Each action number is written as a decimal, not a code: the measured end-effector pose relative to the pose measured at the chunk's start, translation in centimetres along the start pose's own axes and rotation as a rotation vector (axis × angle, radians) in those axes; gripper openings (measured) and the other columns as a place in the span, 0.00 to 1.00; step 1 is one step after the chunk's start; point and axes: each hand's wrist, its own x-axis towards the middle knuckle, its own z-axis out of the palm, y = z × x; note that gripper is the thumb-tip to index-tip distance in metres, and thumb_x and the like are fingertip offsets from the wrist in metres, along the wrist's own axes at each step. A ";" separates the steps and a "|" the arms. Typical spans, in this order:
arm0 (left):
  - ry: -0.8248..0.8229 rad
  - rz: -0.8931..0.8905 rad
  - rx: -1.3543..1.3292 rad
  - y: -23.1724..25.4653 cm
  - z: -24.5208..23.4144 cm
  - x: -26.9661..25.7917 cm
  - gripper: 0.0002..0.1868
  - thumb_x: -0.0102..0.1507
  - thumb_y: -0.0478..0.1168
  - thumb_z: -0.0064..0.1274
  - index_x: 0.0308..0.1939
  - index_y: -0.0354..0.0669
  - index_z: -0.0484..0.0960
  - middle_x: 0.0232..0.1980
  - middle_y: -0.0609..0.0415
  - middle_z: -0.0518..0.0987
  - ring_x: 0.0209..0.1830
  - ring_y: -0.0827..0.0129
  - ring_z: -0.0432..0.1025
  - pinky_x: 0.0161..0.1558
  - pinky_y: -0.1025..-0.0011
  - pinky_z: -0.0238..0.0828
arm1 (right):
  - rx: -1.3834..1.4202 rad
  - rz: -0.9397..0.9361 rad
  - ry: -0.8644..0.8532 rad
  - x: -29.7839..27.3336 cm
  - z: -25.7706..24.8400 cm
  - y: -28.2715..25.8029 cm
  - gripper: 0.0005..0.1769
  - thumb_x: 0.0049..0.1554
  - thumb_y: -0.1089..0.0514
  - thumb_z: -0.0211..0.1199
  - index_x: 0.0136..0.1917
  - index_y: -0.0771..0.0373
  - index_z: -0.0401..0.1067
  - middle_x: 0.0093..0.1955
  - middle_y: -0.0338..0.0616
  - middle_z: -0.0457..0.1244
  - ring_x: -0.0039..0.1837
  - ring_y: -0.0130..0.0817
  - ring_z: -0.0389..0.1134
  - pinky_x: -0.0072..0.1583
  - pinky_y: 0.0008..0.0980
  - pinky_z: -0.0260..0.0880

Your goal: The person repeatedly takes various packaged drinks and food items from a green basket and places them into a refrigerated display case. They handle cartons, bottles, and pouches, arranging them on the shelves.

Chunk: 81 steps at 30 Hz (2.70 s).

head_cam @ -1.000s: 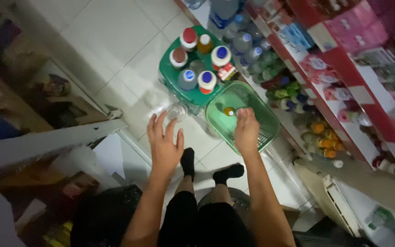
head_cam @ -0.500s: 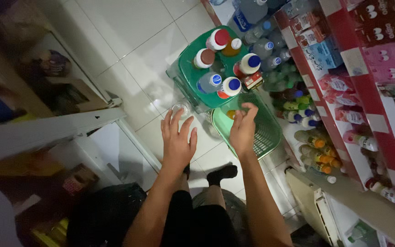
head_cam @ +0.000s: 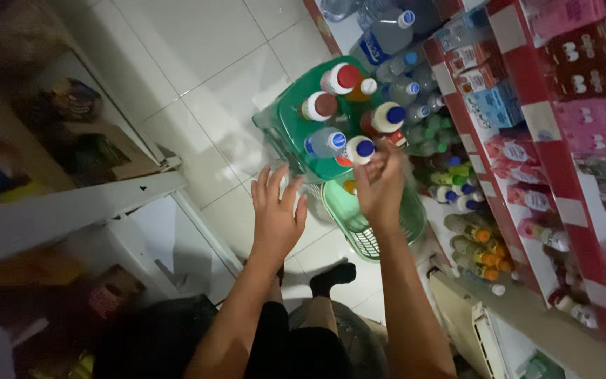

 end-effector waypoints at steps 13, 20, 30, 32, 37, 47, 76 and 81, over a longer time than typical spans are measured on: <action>0.039 -0.052 -0.062 -3.1 0.6 3.5 0.22 0.60 0.35 0.58 0.59 0.41 0.77 0.70 0.41 0.66 0.72 0.35 0.58 0.68 0.35 0.52 | -0.681 -0.193 -0.181 11.3 8.8 -2.7 0.28 0.51 0.54 0.72 0.64 0.58 0.72 0.55 0.58 0.66 0.57 0.58 0.68 0.55 0.52 0.69; 0.083 -0.082 -0.077 -4.1 0.1 3.6 0.23 0.59 0.33 0.59 0.59 0.40 0.77 0.69 0.40 0.68 0.71 0.35 0.58 0.70 0.42 0.55 | -0.583 -0.406 -0.108 10.3 8.8 -4.7 0.25 0.50 0.56 0.71 0.60 0.61 0.73 0.51 0.57 0.65 0.54 0.57 0.68 0.53 0.50 0.69; 0.134 -0.096 -0.189 -4.5 -0.7 6.0 0.42 0.59 0.36 0.64 0.73 0.29 0.61 0.69 0.33 0.67 0.69 0.37 0.61 0.72 0.46 0.54 | -0.452 -0.500 -0.134 2.6 7.5 -11.7 0.27 0.47 0.60 0.74 0.60 0.61 0.73 0.48 0.48 0.62 0.50 0.47 0.67 0.51 0.43 0.68; 0.147 -0.024 -0.246 -5.0 -0.8 6.4 0.42 0.56 0.36 0.66 0.72 0.31 0.64 0.67 0.35 0.71 0.67 0.41 0.66 0.70 0.49 0.57 | -0.443 -0.485 -0.148 1.8 7.7 -12.0 0.28 0.46 0.59 0.74 0.60 0.61 0.73 0.48 0.46 0.63 0.51 0.46 0.67 0.52 0.42 0.68; 0.054 -0.072 -0.291 -5.8 0.9 7.8 0.35 0.51 0.28 0.65 0.63 0.42 0.76 0.62 0.45 0.80 0.61 0.49 0.74 0.61 0.58 0.67 | -0.408 -0.423 -0.206 1.5 7.1 -11.3 0.31 0.47 0.56 0.76 0.64 0.60 0.74 0.51 0.47 0.65 0.55 0.45 0.69 0.55 0.42 0.69; -0.054 -0.155 -0.519 -10.0 9.6 14.0 0.37 0.52 0.30 0.69 0.65 0.46 0.74 0.60 0.46 0.81 0.60 0.54 0.77 0.58 0.64 0.75 | -0.549 -0.144 -0.010 3.2 -1.4 -5.4 0.24 0.50 0.60 0.74 0.60 0.62 0.75 0.59 0.52 0.67 0.62 0.49 0.69 0.62 0.42 0.69; -0.160 0.144 -0.526 2.0 5.5 3.9 0.58 0.45 0.57 0.74 0.71 0.33 0.63 0.68 0.40 0.73 0.67 0.44 0.68 0.67 0.51 0.62 | -0.261 -0.229 -0.341 0.2 -6.6 -10.4 0.19 0.51 0.62 0.73 0.56 0.61 0.75 0.51 0.45 0.68 0.47 0.35 0.70 0.47 0.31 0.71; -0.117 -0.114 -0.474 2.2 8.1 2.5 0.39 0.52 0.51 0.75 0.61 0.40 0.73 0.58 0.45 0.78 0.61 0.46 0.71 0.65 0.54 0.66 | -0.200 -0.165 -0.322 1.8 -7.1 -7.8 0.25 0.48 0.55 0.77 0.58 0.59 0.75 0.52 0.43 0.69 0.50 0.38 0.71 0.49 0.33 0.72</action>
